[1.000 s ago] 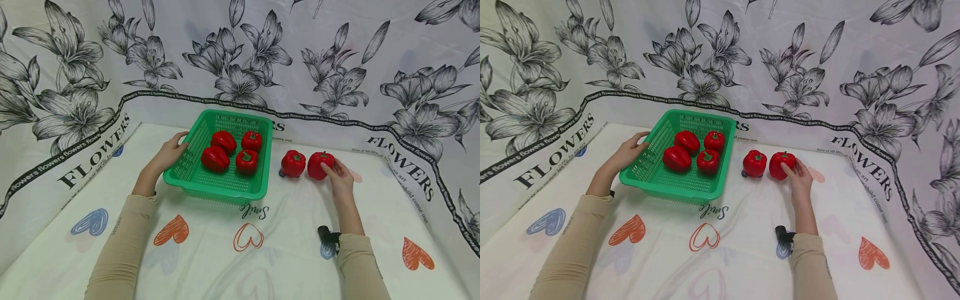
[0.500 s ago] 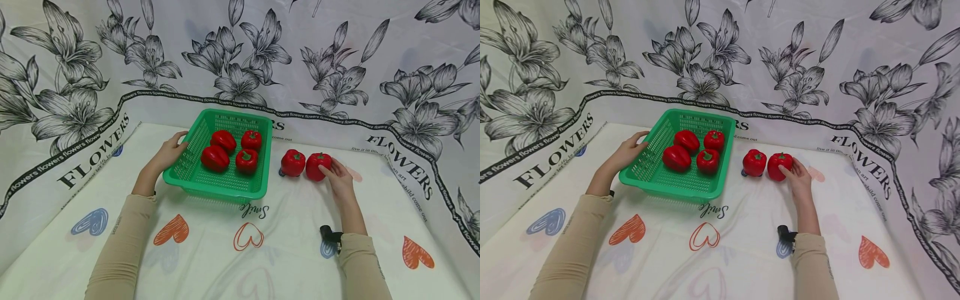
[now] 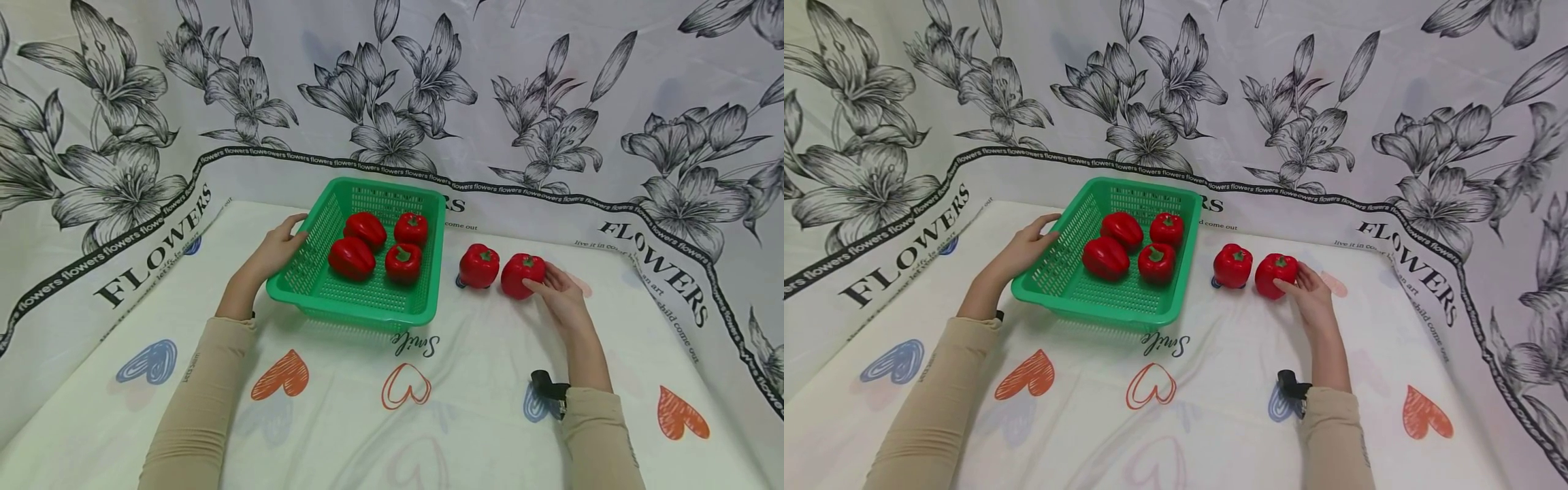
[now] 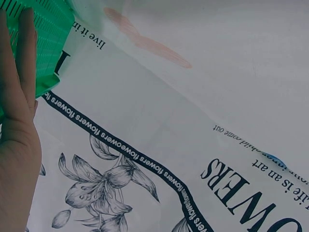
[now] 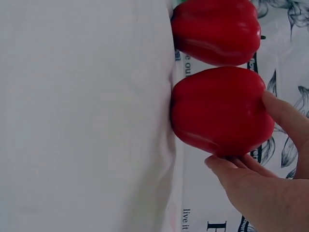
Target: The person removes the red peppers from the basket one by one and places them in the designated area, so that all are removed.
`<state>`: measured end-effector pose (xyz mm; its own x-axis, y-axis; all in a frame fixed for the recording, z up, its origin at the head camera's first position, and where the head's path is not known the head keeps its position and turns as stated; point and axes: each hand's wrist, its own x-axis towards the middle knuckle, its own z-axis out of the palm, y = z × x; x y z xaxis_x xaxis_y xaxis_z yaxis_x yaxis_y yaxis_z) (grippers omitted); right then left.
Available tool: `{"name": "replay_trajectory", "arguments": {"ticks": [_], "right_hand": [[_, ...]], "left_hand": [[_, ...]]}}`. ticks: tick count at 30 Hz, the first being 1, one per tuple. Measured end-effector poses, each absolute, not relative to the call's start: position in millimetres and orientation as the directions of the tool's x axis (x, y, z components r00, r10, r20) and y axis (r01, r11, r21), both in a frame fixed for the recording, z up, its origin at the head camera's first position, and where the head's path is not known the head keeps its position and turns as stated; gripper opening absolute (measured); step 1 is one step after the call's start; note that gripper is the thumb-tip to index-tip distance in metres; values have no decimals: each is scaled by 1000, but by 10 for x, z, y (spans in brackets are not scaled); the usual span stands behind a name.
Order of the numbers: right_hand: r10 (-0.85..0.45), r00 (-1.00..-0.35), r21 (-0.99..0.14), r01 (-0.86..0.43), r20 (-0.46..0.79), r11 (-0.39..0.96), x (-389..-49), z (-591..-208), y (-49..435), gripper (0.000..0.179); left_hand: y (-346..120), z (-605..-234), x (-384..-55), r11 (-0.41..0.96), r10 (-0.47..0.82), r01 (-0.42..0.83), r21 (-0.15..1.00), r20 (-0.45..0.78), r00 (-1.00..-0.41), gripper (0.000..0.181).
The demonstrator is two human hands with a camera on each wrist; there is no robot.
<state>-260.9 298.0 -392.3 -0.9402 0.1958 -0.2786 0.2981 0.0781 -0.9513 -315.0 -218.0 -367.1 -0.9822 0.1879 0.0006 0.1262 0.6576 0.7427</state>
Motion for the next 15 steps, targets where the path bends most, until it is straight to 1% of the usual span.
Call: {"name": "replay_trajectory", "arguments": {"ticks": [3,8,15], "right_hand": [[196,-940,-953,296,-279,60,-2588,-3895,2973,91],[203,-945,-964,266,-255,27,-2557,-3836,2958,86],[216,-958,-978,204,-191,42,-2523,-3735,2915,83]], "left_hand": [[-2180,-3668,-3151,659,187,126,742,1,-982,57],[-2182,-3670,-3158,668,184,129,733,6,-983,57],[-2181,-3671,-3160,664,183,131,736,10,-983,57]]}}
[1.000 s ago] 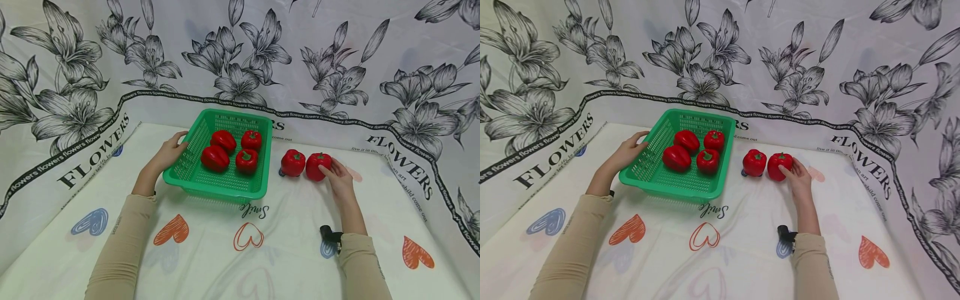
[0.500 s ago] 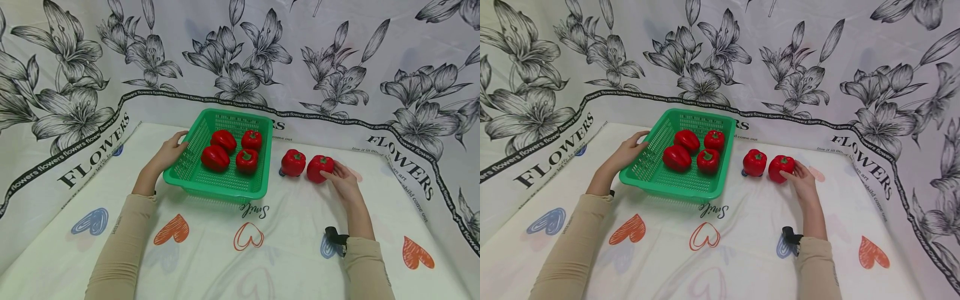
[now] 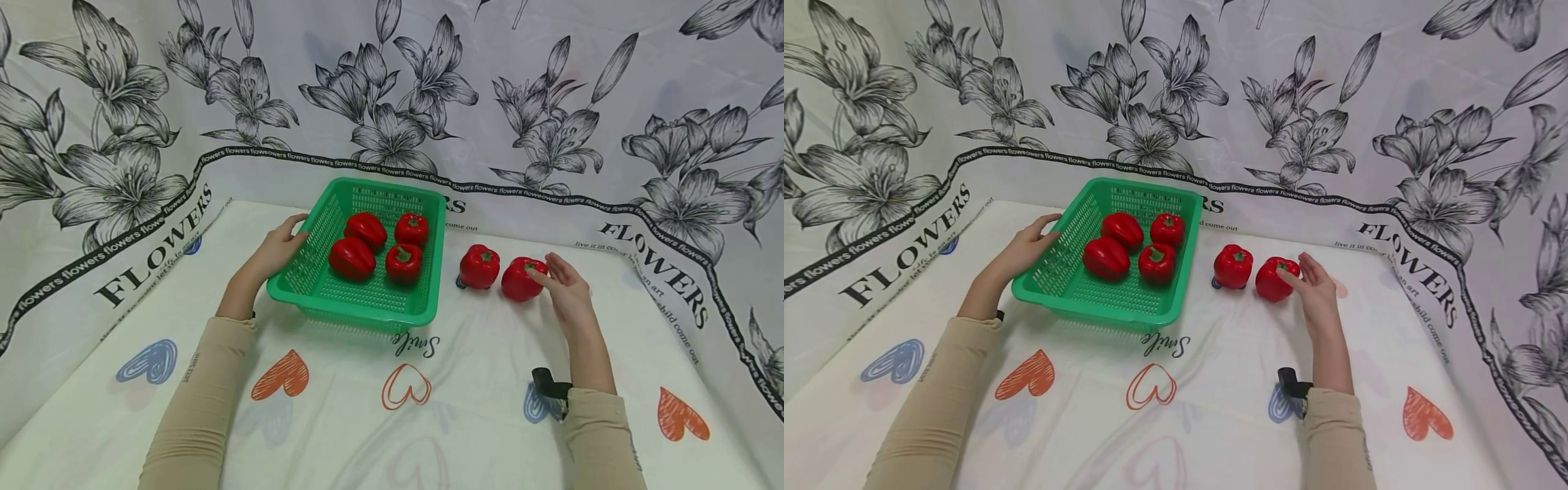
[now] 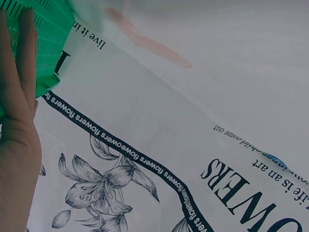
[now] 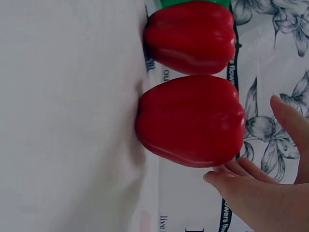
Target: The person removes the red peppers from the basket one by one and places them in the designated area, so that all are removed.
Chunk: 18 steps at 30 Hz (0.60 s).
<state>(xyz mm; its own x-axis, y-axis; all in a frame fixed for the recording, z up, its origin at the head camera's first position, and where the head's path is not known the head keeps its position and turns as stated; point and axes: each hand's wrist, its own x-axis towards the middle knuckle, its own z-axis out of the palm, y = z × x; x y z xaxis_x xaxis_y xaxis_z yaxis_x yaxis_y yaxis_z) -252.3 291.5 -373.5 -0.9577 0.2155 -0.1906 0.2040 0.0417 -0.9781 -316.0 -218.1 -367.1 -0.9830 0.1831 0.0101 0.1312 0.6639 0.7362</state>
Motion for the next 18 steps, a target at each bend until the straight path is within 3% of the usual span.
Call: {"name": "replay_trajectory", "arguments": {"ticks": [13,18], "right_hand": [[243,-969,-999,39,-35,10,-2507,-3441,2676,82],[196,-981,-1000,-10,7,-15,-2508,-3324,2520,79]], "left_hand": [[-2187,-3682,-3168,665,179,126,737,7,-984,57],[-2183,-3671,-3164,662,176,123,740,6,-984,57]]}}
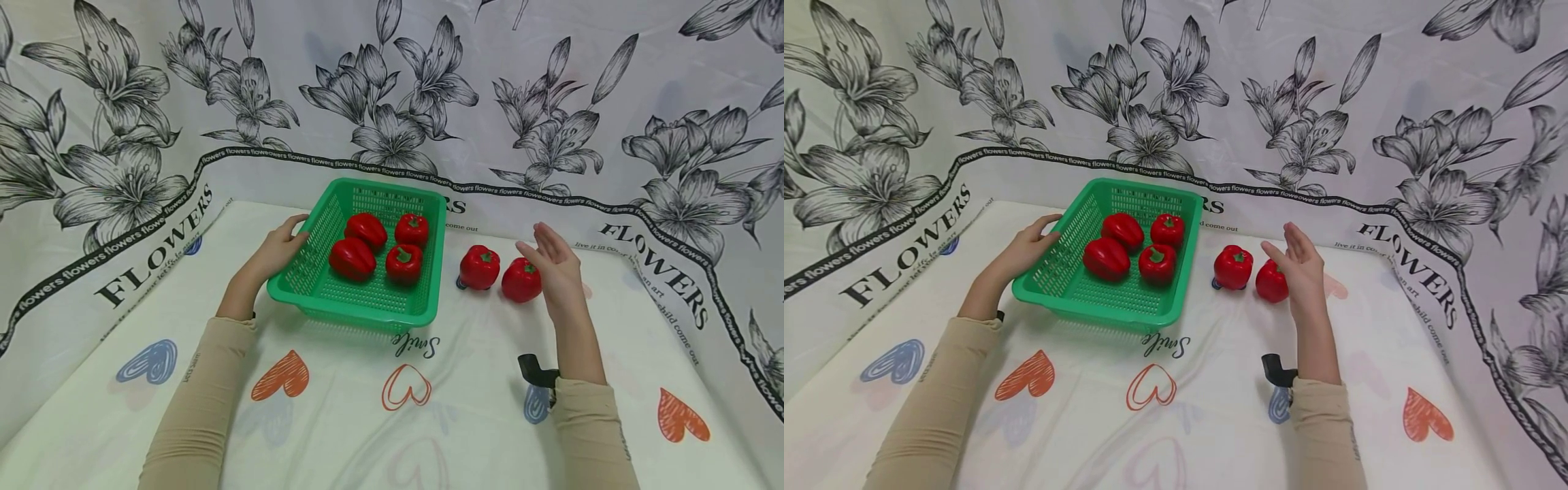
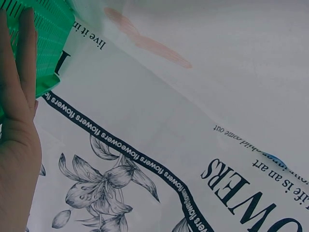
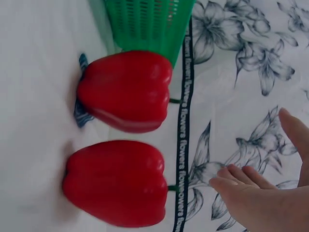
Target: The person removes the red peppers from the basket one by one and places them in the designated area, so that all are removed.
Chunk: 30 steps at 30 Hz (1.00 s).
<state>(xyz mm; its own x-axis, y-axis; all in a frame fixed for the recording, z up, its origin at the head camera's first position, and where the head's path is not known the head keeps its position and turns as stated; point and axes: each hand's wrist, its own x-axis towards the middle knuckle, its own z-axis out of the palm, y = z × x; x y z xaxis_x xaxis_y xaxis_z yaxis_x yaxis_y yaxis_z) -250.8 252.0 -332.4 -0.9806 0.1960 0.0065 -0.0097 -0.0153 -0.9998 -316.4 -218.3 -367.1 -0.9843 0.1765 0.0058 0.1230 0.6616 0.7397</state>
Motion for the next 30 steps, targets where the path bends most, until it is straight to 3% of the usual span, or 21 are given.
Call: {"name": "replay_trajectory", "arguments": {"ticks": [11,30], "right_hand": [[83,-996,-996,-35,41,80,-2584,-3208,2172,73],[-59,-998,-995,-42,36,92,-2685,-3194,1589,69]], "left_hand": [[-2194,-3674,-3147,663,178,127,738,9,-984,57],[-2156,-3650,-3135,659,182,130,741,10,-983,58]]}}
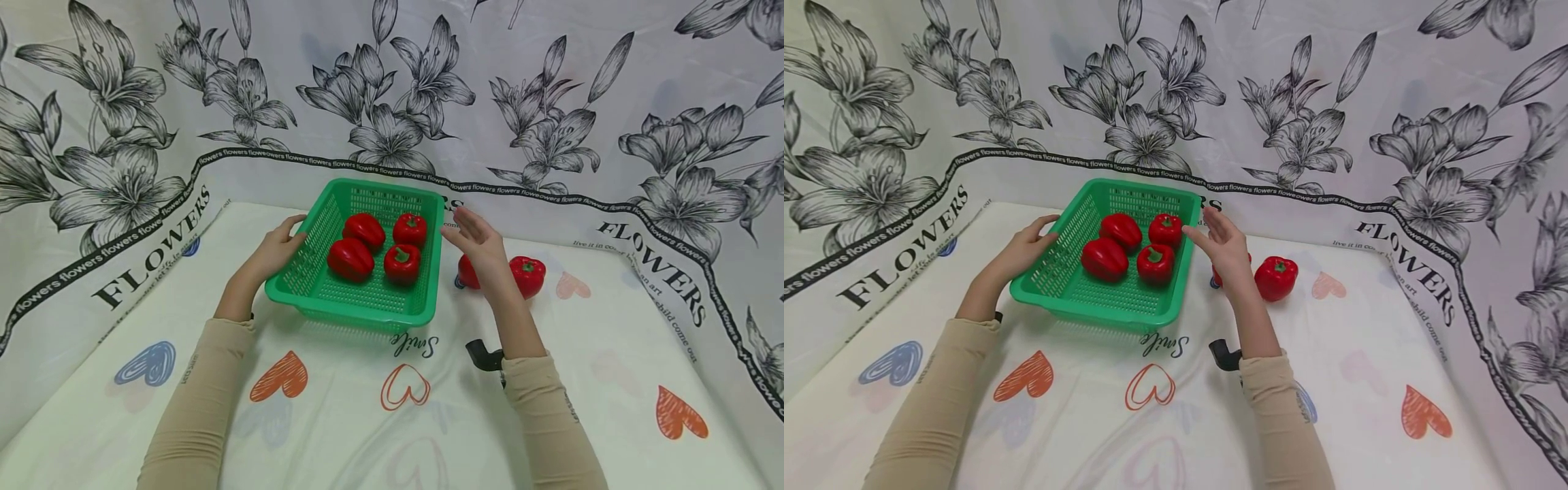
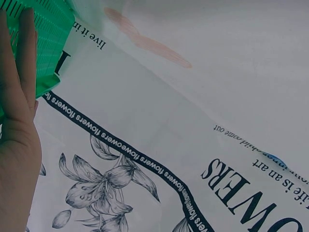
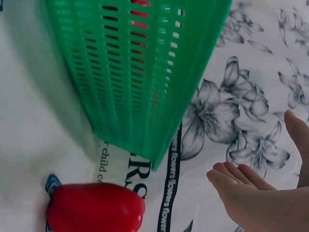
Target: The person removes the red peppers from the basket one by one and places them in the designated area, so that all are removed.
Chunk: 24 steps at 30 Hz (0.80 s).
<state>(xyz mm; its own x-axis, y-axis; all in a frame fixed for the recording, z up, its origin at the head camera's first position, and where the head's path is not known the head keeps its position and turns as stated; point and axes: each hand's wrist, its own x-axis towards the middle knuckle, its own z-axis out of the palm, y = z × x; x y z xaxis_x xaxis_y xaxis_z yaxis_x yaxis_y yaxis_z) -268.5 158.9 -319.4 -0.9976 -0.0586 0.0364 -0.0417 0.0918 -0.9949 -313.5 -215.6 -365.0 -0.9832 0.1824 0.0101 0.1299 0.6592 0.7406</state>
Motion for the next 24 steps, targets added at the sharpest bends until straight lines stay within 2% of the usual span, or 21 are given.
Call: {"name": "replay_trajectory", "arguments": {"ticks": [24], "right_hand": [[-212,-977,-979,-14,-30,202,-2820,-3332,1019,73]], "left_hand": [[-2158,-3650,-3134,664,192,128,737,-3,-981,57]]}}
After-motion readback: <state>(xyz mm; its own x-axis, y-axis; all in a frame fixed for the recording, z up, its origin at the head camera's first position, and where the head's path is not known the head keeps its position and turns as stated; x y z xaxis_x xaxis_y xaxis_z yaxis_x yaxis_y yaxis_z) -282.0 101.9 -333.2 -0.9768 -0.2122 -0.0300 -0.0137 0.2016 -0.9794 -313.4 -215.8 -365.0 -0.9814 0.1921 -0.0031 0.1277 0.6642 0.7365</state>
